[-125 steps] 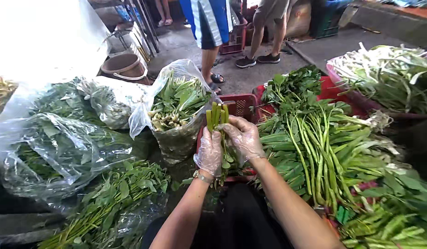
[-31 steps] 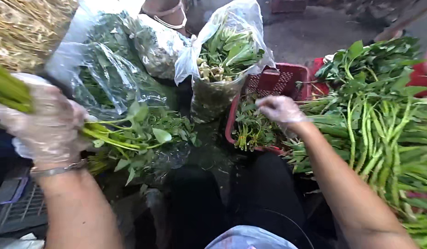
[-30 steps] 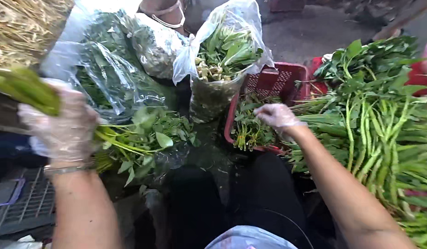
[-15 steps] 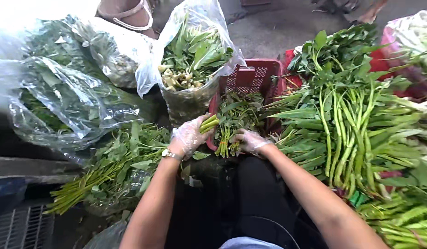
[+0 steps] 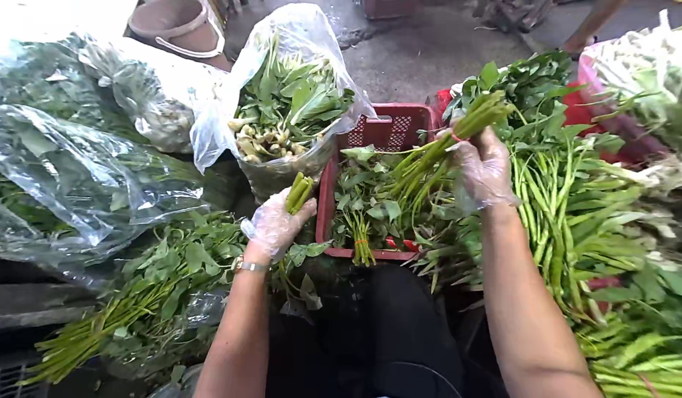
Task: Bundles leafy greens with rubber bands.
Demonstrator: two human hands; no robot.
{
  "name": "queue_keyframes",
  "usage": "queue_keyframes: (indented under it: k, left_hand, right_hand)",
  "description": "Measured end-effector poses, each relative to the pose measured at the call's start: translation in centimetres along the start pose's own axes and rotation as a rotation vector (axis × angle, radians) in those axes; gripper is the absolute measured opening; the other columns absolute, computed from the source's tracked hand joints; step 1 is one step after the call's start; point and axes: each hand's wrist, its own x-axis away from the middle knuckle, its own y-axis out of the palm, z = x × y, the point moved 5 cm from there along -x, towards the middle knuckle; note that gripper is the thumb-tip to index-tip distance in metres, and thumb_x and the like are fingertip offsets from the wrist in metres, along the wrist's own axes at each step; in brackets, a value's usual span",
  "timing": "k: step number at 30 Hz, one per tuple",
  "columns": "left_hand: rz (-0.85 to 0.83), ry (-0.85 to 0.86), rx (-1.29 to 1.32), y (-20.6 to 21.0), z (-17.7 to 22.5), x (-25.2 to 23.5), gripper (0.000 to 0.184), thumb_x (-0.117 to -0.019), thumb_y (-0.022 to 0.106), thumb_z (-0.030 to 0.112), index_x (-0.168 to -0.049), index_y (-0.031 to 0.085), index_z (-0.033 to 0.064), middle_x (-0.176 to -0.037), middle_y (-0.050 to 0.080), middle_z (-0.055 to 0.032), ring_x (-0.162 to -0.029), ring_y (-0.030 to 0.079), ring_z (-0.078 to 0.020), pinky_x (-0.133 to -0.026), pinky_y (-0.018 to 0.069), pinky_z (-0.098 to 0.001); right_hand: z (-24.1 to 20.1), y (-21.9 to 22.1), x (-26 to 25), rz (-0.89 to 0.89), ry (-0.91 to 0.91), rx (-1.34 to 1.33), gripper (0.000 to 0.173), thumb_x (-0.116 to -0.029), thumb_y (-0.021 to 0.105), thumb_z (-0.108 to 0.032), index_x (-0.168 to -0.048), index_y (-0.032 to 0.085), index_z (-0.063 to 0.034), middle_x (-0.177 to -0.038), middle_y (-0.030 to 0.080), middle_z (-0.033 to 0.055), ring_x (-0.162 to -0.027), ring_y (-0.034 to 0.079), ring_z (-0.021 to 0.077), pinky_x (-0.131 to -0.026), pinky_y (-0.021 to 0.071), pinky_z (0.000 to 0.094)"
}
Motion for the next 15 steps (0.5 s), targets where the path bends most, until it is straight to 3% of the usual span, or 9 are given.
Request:
queue_keyframes:
  k: [2, 4, 5, 7, 8, 10, 12, 15]
  left_hand:
    - [0.021, 0.055, -0.011, -0.3, 1.1, 0.1, 0.053, -0.0967, 0.070, 0.040, -0.139, 0.060, 0.0100, -0.120, 0.068, -0.0216, -0.114, 0.064, -0.0409, -0.099, 0.0432, -0.0680]
    - [0.060, 0.155, 0.085, -0.6, 2.6, 0.6, 0.055, -0.0941, 0.073, 0.035, -0.141, 0.058, 0.0118, -0.123, 0.071, -0.0140, -0.114, 0.067, -0.0324, -0.099, 0.0484, -0.0612]
    - [0.080, 0.205, 0.148, -0.7, 3.4, 1.0, 0.057, -0.0933, 0.074, 0.033, -0.143, 0.057, 0.0133, -0.126, 0.070, -0.0111, -0.115, 0.067, -0.0294, -0.100, 0.0494, -0.0583]
    - [0.121, 0.274, 0.253, -0.6, 4.3, 1.4, 0.052, -0.0943, 0.073, 0.031, -0.142, 0.059, 0.0147, -0.124, 0.072, -0.0055, -0.113, 0.068, -0.0219, -0.100, 0.0521, -0.0517]
    - [0.126, 0.268, 0.305, -0.3, 4.3, 1.4, 0.048, -0.0951, 0.071, 0.032, -0.139, 0.062, 0.0143, -0.120, 0.074, -0.0037, -0.110, 0.069, -0.0184, -0.099, 0.0532, -0.0482]
    - [0.086, 0.209, 0.381, 0.7, 3.8, 1.4, 0.047, -0.0951, 0.071, 0.034, -0.135, 0.064, 0.0122, -0.115, 0.074, -0.0053, -0.106, 0.070, -0.0170, -0.097, 0.0544, -0.0453]
    - [-0.002, 0.225, 0.352, 1.8, 3.9, 1.6, 0.055, -0.0940, 0.073, 0.029, -0.144, 0.057, 0.0134, -0.129, 0.068, -0.0103, -0.114, 0.067, -0.0221, -0.101, 0.0519, -0.0483]
    - [-0.033, 0.472, 0.272, 3.7, 4.6, 2.0, 0.066, -0.0888, 0.075, 0.013, -0.150, 0.052, 0.0145, -0.151, 0.054, -0.0092, -0.129, 0.060, -0.0268, -0.106, 0.0484, -0.0528]
  right_hand:
    - [-1.5, 0.6, 0.4, 0.015, -0.068, -0.025, 0.038, -0.1000, 0.052, -0.009, -0.134, 0.049, 0.0077, -0.121, 0.066, 0.0076, -0.108, 0.065, 0.0071, -0.095, 0.0555, 0.0273]
    - [-3.2, 2.4, 1.3, -0.008, -0.102, 0.060, 0.039, -0.0979, 0.058, -0.007, -0.134, 0.050, 0.0044, -0.122, 0.064, 0.0073, -0.105, 0.064, 0.0049, -0.091, 0.0559, 0.0249]
    - [-3.7, 3.6, 1.6, -0.033, -0.170, 0.110, 0.040, -0.0950, 0.061, -0.005, -0.133, 0.052, 0.0045, -0.123, 0.063, 0.0101, -0.106, 0.064, 0.0078, -0.092, 0.0568, 0.0270]
    - [-3.9, 6.2, 1.9, -0.034, -0.403, 0.194, 0.034, -0.0884, 0.067, -0.004, -0.119, 0.060, 0.0068, -0.119, 0.065, 0.0201, -0.110, 0.065, 0.0214, -0.096, 0.0559, 0.0370]
    - [-3.6, 7.5, 2.5, -0.011, -0.467, 0.195, 0.028, -0.0875, 0.068, -0.006, -0.114, 0.062, 0.0036, -0.117, 0.065, 0.0204, -0.112, 0.064, 0.0253, -0.097, 0.0554, 0.0401]
    - [-2.7, 9.7, 4.4, 0.045, -0.438, 0.137, 0.021, -0.0872, 0.070, -0.012, -0.106, 0.062, -0.0056, -0.114, 0.062, 0.0144, -0.111, 0.062, 0.0206, -0.094, 0.0563, 0.0355]
    - [-2.0, 11.2, 6.5, 0.078, -0.334, 0.042, 0.021, -0.0855, 0.074, -0.013, -0.100, 0.059, -0.0092, -0.111, 0.059, 0.0100, -0.104, 0.062, 0.0136, -0.088, 0.0570, 0.0293]
    - [-1.9, 13.0, 9.1, 0.057, -0.193, -0.198, 0.020, -0.0826, 0.074, -0.008, -0.095, 0.058, -0.0088, -0.106, 0.058, 0.0014, -0.097, 0.061, 0.0018, -0.083, 0.0568, 0.0196]
